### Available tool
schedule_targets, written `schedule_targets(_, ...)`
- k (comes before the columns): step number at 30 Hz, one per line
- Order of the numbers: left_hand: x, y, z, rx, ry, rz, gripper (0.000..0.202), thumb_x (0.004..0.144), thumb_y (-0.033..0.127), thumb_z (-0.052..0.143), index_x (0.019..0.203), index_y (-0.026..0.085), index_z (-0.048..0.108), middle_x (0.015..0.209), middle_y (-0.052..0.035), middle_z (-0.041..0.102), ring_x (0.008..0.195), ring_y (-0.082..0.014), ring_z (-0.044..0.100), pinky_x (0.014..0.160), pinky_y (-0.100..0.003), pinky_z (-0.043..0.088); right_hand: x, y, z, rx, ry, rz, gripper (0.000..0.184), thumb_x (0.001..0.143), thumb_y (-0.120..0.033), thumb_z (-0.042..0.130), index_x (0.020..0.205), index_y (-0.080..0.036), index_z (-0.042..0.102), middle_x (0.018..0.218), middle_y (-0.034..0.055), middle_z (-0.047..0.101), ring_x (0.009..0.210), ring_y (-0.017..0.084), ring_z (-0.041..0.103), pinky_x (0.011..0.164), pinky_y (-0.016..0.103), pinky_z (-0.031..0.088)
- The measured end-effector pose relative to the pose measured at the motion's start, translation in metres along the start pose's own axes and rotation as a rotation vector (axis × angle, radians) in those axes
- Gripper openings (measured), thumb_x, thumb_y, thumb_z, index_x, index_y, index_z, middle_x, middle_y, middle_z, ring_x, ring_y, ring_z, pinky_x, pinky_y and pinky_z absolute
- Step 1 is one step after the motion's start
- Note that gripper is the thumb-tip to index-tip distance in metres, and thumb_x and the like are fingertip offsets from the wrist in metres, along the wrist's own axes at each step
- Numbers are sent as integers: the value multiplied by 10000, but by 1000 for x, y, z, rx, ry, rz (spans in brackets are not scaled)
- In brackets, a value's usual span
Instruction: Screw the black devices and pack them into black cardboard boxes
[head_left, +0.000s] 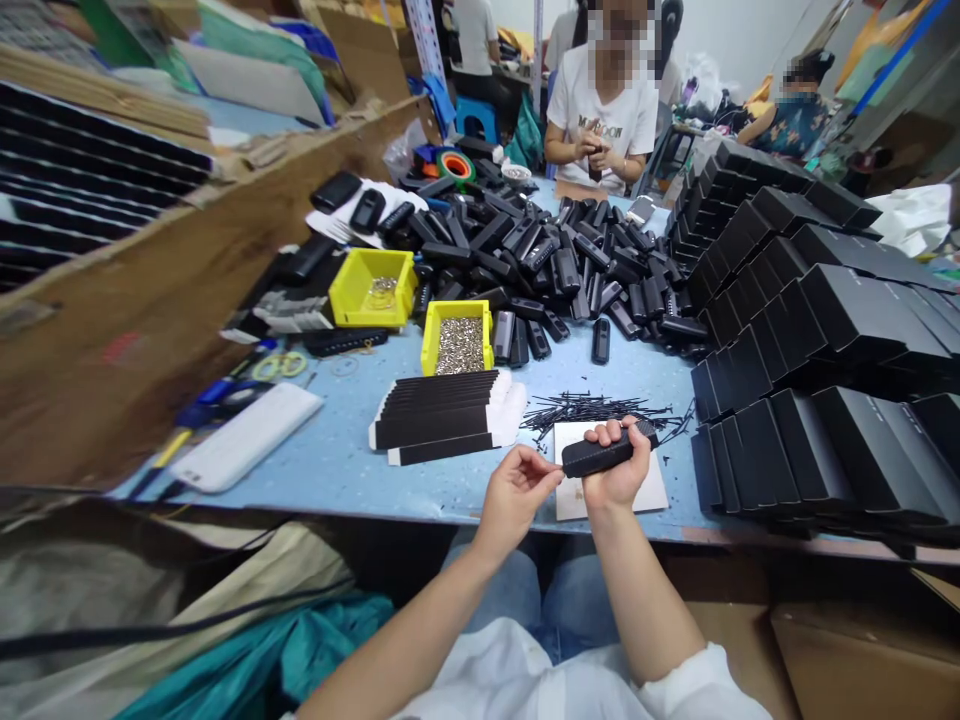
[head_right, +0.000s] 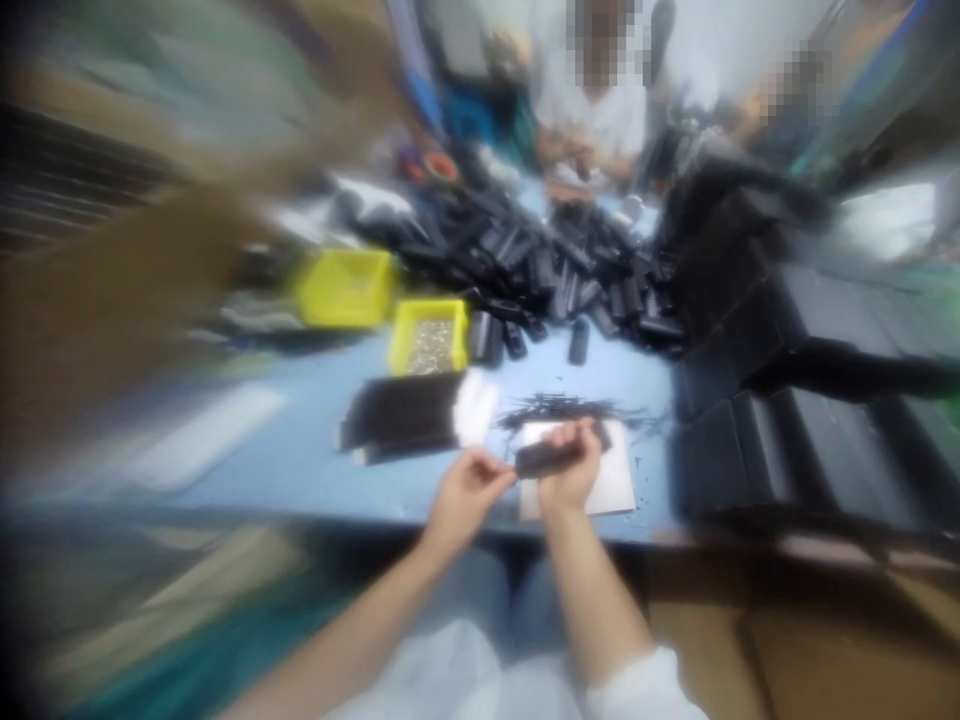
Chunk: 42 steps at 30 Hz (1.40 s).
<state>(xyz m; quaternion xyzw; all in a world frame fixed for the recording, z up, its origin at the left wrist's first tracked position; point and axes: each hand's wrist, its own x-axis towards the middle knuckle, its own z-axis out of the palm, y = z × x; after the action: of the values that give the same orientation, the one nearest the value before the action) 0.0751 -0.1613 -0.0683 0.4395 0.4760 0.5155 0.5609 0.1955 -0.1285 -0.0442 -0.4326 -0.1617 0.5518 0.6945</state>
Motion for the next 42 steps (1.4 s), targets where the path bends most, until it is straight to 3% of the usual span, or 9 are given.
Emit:
schedule_targets(5, 1, -16, -22, 266, -73, 92, 273, 774, 306, 683, 939, 158, 524, 902, -59, 644, 839, -172, 638, 811, -323, 524, -4, 8, -19, -152, -58, -79, 570, 740, -543, 371, 1009, -57, 241, 635, -26, 333, 603, -108, 365, 670, 84, 427)
schedule_targets(10, 38, -21, -116, 1199, 35, 360, 554, 793, 234, 630, 1313, 138, 463, 1343, -170, 464, 1272, -325, 403, 1063, -497, 313, 15, 17, -75, -702, -426, -212, 527, 661, -473, 561, 789, 17, 415, 743, 36, 487, 758, -113, 449, 765, 2, 431)
schedule_targets(14, 62, -14, -162, 1523, -56, 237, 587, 807, 244, 628, 1347, 120, 433, 1347, -178, 463, 1256, -325, 391, 1037, -470, 294, 42, 21, -106, -808, -239, -182, 617, 736, -540, 503, 1000, 17, 496, 799, 48, 507, 800, -110, 428, 788, -11, 403)
schedule_targets(18, 73, 1, -155, 1624, -116, 143, 493, 732, 259, 708, 1177, 129, 541, 1275, -181, 477, 1166, -345, 417, 957, -454, 321, 52, 24, -118, -1129, 32, -393, 767, 734, -561, 522, 1288, -36, 443, 1171, 87, 454, 1108, -72, 401, 1039, 37, 394)
schedule_targets(22, 79, 13, -145, 1625, -191, 125, 512, 701, 199, 718, 1165, 104, 523, 1164, -181, 516, 1070, -337, 470, 888, -430, 359, 48, 20, -120, -1356, 18, -595, 688, 787, -516, 474, 1312, -71, 469, 1308, 85, 343, 1301, -30, 268, 1225, 107, 268)
schedule_targets(26, 77, 29, -144, 1495, -129, 69, 471, 648, 167, 733, 1079, 79, 563, 1119, -207, 537, 1071, -377, 477, 918, -479, 350, 34, 8, -107, -1283, -13, -615, 568, 819, -463, 449, 1224, -71, 520, 1254, 67, 400, 1254, -64, 322, 1171, 64, 293)
schedule_targets(30, 51, 50, -117, 982, -357, -73, 255, 791, 269, 620, 1010, 142, 638, 1069, -152, 620, 1025, -320, 569, 921, -424, 412, 5, 5, -63, -1269, -289, -573, 462, 844, -444, 429, 1094, -95, 599, 1092, 33, 496, 1023, -121, 408, 961, -3, 358)
schedule_targets(36, -1, 40, -68, 131, -487, -235, 493, 744, 318, 710, 1190, 177, 559, 1135, -126, 623, 1095, -266, 575, 948, -378, 443, -25, 10, -8, -1269, -618, -692, 394, 807, -505, 488, 1026, -235, 673, 1202, 8, 437, 1233, -42, 294, 1228, 145, 258)
schedule_targets(42, -5, 24, -78, 380, -364, -129, 964, 598, 265, 833, 1401, 209, 302, 1105, -115, 630, 988, -261, 619, 920, -381, 449, -21, 0, -32, -1202, -773, -309, 531, 789, -568, 478, 745, -67, 645, 1111, 33, 469, 1136, -72, 344, 1163, 87, 328)
